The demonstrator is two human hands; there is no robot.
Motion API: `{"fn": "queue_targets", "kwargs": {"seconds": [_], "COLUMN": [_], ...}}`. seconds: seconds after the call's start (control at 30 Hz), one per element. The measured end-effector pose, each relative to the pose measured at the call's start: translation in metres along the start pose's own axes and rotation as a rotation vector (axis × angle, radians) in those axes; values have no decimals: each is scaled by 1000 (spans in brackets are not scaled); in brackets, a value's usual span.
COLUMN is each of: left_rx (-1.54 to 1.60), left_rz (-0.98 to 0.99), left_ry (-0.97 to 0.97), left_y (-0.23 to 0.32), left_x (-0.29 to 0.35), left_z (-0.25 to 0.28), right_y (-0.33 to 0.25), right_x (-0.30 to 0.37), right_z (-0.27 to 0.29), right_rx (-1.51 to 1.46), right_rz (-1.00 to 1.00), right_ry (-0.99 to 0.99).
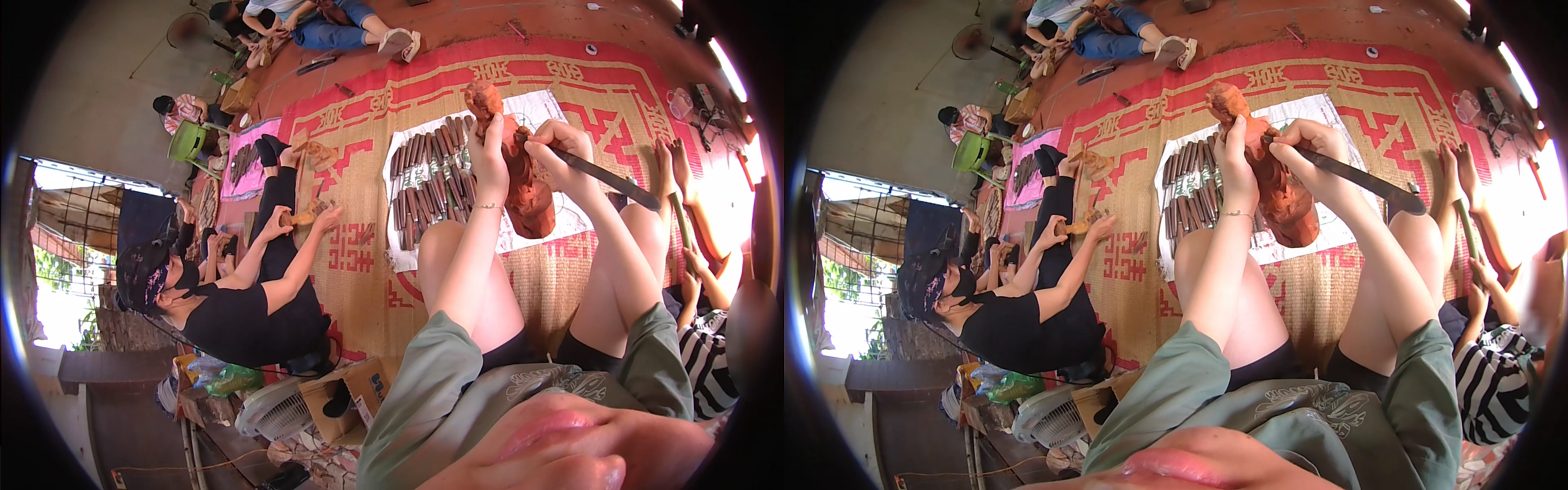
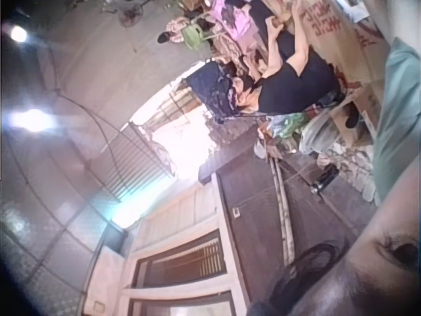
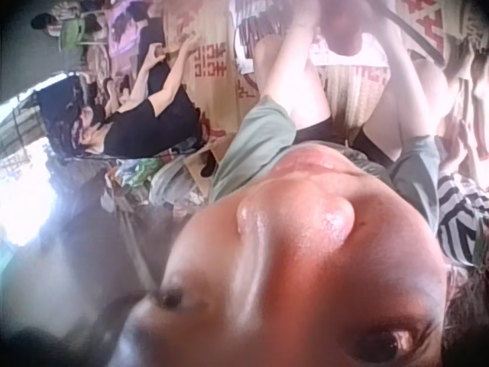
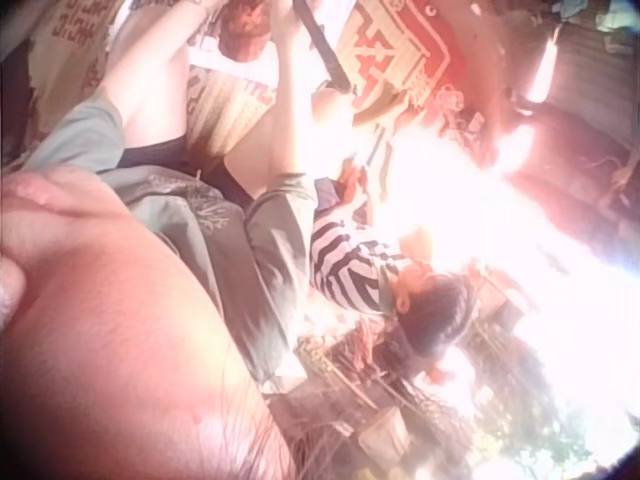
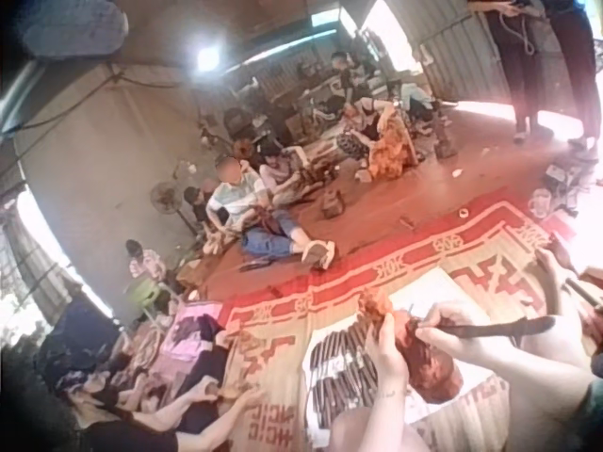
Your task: The person sits on a mat and uses a knife to carve a reddish-brown wooden object, shaping it by hand. They rotate the object frequently to work on different sides while other people work nearby.
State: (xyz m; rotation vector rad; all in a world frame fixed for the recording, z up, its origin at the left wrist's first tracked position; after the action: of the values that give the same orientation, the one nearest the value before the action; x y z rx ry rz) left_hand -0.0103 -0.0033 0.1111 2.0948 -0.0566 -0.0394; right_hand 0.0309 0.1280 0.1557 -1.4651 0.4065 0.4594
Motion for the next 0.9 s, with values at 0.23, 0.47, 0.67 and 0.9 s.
{"fn": "queue_targets", "kwargs": {"seconds": [0.23, 0.47, 0.67, 0.9], "left_rx": [-15, 24, -44, -155], "left_rz": [-54, 16, -14, -62], "left_ry": [-66, -65, -53, -13], "left_y": [4, 8, 6, 7], "left_x": [1, 7, 4, 2], "left_z": [-8, -10, -14, -3], "right_y": [-5, -18, -8, 4], "right_x": [-1, 0, 1, 5], "right_z": [10, 1, 6, 2], "right_rx": [-45, -136, -179, -161], "right_rz": [45, -59, -103, -131], "right_ry": [54, 0, 71, 59]}}
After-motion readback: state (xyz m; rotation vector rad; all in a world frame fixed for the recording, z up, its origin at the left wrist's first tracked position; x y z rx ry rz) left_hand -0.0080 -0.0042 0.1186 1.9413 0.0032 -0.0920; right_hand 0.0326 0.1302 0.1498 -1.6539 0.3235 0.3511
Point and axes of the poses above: each hand's wrist, its own x-axis away from the middle knuckle, its own z-axis out of the back of the hand, y = z × x, the point moved 5 cm from there along -x, towards the middle knuckle, and after that the axes turned 8 degrees about z, right-handed, at the moved point
